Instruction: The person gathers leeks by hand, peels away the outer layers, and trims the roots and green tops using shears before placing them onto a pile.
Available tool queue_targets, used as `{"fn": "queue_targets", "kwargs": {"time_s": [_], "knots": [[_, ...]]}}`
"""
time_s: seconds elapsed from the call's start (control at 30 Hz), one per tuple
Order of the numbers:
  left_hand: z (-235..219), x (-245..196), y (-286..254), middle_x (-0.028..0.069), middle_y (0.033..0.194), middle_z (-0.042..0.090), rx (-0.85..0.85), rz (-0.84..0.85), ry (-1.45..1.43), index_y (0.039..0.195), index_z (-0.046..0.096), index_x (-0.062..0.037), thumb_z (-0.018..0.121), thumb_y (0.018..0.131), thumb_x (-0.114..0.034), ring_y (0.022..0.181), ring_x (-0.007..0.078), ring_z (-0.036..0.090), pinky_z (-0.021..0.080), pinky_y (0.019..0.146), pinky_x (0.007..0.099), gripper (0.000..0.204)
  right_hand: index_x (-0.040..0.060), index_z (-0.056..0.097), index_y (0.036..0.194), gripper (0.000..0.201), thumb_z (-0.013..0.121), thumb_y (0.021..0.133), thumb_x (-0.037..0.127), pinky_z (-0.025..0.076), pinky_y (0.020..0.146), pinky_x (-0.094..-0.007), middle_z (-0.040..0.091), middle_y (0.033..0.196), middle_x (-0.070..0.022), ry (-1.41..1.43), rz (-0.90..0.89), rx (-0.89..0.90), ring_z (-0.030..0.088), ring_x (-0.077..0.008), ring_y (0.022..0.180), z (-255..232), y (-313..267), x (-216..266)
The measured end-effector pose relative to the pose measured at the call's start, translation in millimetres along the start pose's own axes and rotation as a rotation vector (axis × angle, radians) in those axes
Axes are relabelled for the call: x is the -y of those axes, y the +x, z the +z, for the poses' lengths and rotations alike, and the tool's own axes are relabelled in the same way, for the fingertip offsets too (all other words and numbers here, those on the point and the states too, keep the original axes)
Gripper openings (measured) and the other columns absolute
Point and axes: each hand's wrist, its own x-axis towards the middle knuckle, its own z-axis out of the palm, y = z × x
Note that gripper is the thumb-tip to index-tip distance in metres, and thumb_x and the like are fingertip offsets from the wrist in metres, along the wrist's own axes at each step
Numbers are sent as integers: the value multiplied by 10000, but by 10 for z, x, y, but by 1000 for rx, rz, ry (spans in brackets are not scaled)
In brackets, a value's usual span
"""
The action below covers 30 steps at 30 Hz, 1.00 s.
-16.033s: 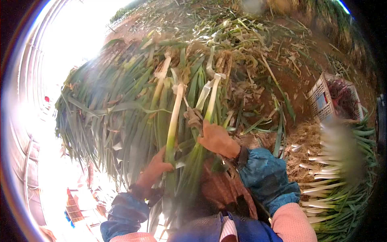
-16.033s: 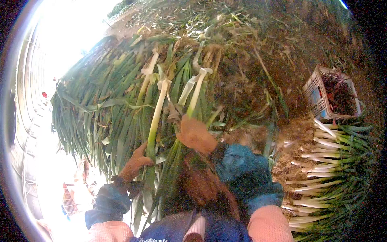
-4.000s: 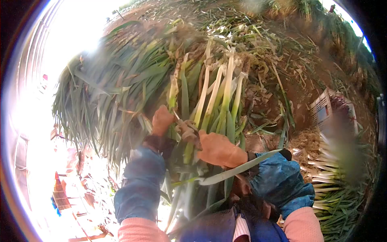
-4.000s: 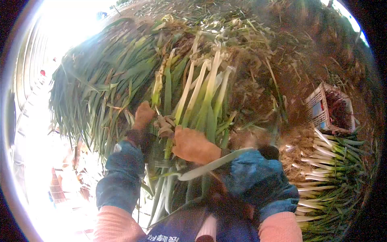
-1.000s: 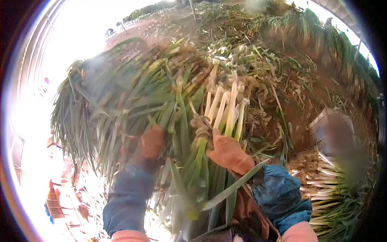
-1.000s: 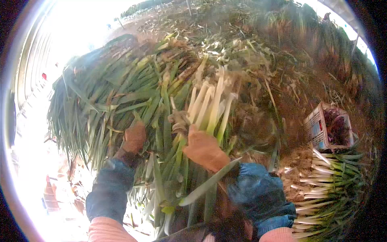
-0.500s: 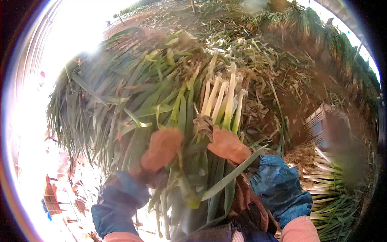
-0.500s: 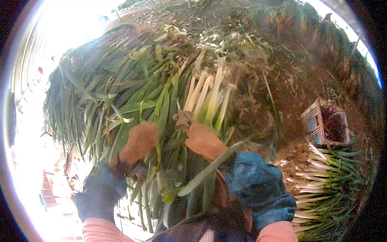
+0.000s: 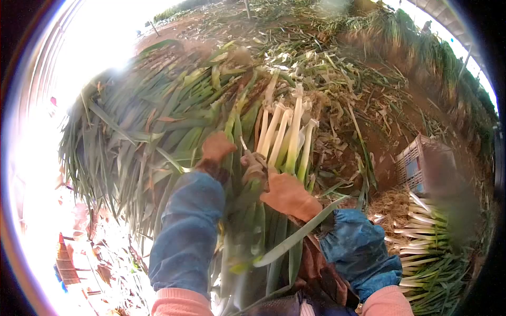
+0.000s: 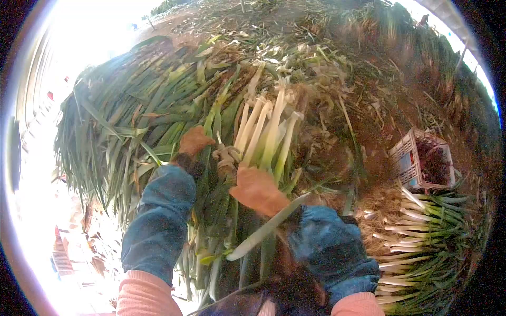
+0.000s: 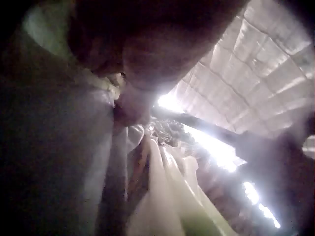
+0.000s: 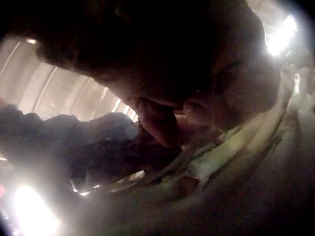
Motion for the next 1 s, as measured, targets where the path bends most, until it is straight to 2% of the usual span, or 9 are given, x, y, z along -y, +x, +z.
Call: {"fn": "queue_targets", "kwargs": {"time_s": [0.17,0.27,0.37,0.4,0.6,0.8,0.87,0.93,1.0], "knots": [[28,192,-196,190,1020,620,63,73,60,1025,610,-37,694,624,-338,967,360,584,462,793,442,508,-67,492,999,384,569,740,206,482,787,-457,624,886,-250,12,-42,20,608,-407,868,37,-121,95],[-56,291,-673,190,998,614,42,129,-91,998,609,-40,685,625,-346,966,362,572,450,798,433,488,-72,491,987,380,568,739,204,485,778,-459,621,877,-255,50,-98,10,610,-407,851,74,-82,50],[155,516,-1071,183,993,612,-46,162,-134,1005,603,-57,672,643,-363,960,360,567,441,812,427,479,-80,476,983,408,598,729,214,474,754,-471,608,832,-276,85,-132,-31,595,-428,841,190,-69,-8],[168,534,-1188,182,990,613,-14,144,-180,1013,601,-61,670,648,-365,957,359,568,442,809,428,480,-82,469,984,423,613,724,220,467,743,-476,603,811,-285,92,-135,-48,587,-438,840,220,-90,-23],[103,548,-1875,179,949,627,68,103,-364,1041,586,-67,659,678,-333,926,352,585,447,789,432,456,-78,439,993,430,607,728,216,466,737,-495,595,784,-291,46,-46,152,589,-448,811,131,-599,157],[188,558,-2222,196,927,629,119,45,-402,1137,540,-89,668,687,-323,911,349,598,442,799,439,523,-81,540,852,304,577,736,198,500,709,-481,615,832,-277,-13,-161,-51,616,-425,798,219,-153,33],[325,625,-2283,198,938,626,57,55,-398,1146,531,-88,671,685,-330,916,357,593,441,798,443,539,-84,524,897,350,575,733,221,473,745,-494,607,856,-278,-73,-279,-128,592,-444,819,219,-82,12],[283,573,-2335,202,944,622,61,47,-414,1147,525,-84,670,686,-331,922,365,587,437,799,448,543,-85,512,919,377,571,731,236,459,761,-501,602,864,-280,-64,-265,-127,581,-452,826,252,-6,0],[171,498,-2385,209,948,617,118,23,-448,1140,521,-76,663,689,-327,929,372,580,432,803,452,535,-83,505,917,380,566,731,243,459,756,-501,601,854,-282,13,-125,-58,583,-451,817,256,79,82]]}}
